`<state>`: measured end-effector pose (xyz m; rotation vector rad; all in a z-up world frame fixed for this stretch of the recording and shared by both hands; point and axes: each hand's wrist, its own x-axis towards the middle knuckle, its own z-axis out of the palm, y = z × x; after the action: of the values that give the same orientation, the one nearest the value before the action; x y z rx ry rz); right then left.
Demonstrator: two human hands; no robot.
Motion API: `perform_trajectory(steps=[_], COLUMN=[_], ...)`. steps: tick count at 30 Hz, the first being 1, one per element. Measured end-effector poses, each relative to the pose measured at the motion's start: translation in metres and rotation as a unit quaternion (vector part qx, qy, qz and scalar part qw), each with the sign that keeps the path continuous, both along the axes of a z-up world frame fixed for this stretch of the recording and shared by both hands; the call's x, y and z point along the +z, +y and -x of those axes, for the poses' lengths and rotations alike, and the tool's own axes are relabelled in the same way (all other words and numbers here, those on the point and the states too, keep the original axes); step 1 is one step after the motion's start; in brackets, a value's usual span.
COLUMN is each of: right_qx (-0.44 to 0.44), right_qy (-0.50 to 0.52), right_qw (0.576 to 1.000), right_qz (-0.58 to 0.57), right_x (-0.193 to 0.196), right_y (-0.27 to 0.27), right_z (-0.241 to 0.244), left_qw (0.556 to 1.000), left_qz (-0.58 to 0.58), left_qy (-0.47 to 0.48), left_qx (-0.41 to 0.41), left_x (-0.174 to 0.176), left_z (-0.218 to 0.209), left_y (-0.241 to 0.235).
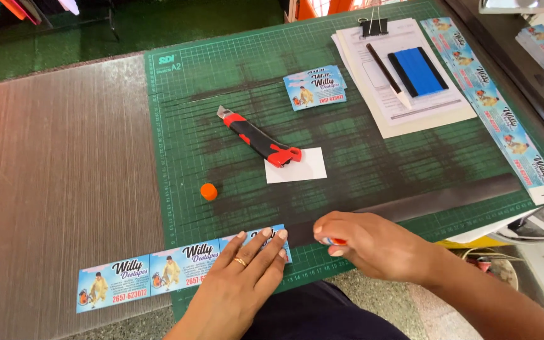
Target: Assembling a strip of printed labels by applying glue to individual cards and sticking them onto a backing strip
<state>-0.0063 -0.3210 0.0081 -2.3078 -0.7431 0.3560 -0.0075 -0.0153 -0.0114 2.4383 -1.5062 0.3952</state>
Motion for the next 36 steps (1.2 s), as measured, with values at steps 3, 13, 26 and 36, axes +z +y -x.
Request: perform_trajectory(steps=[3,13,26,36], right_qx=[-0.035,-0.016,-0.135,-0.234], right_qy=[0.052,-0.011,0.008,0.022], right_qw=[0.996,0.998,0.991,0.971], right_qz=[0.056,-0.053,-0.013,0.032], right_x=[0.019,0.005,0.02,0.004], right_y=[-0.008,-0.001,-0.021,-0.038], right_z=[-0.004,-0.008,-0.01,0.004], left_qw=[1.0,1.0,1.0,0.999], left_qz=[0.006,-0.012,0.012,0.032], left_qy=[-0.004,-0.007,-0.013,-0.031], left_qx=[-0.001,-0.006,0.003,0.018], left_x=[-0.001,-0.002,-0.011,-0.012], left_z=[-0.002,-0.003,0.0,0.0], left_y=[0.0,0.001,-0.001,-0.004])
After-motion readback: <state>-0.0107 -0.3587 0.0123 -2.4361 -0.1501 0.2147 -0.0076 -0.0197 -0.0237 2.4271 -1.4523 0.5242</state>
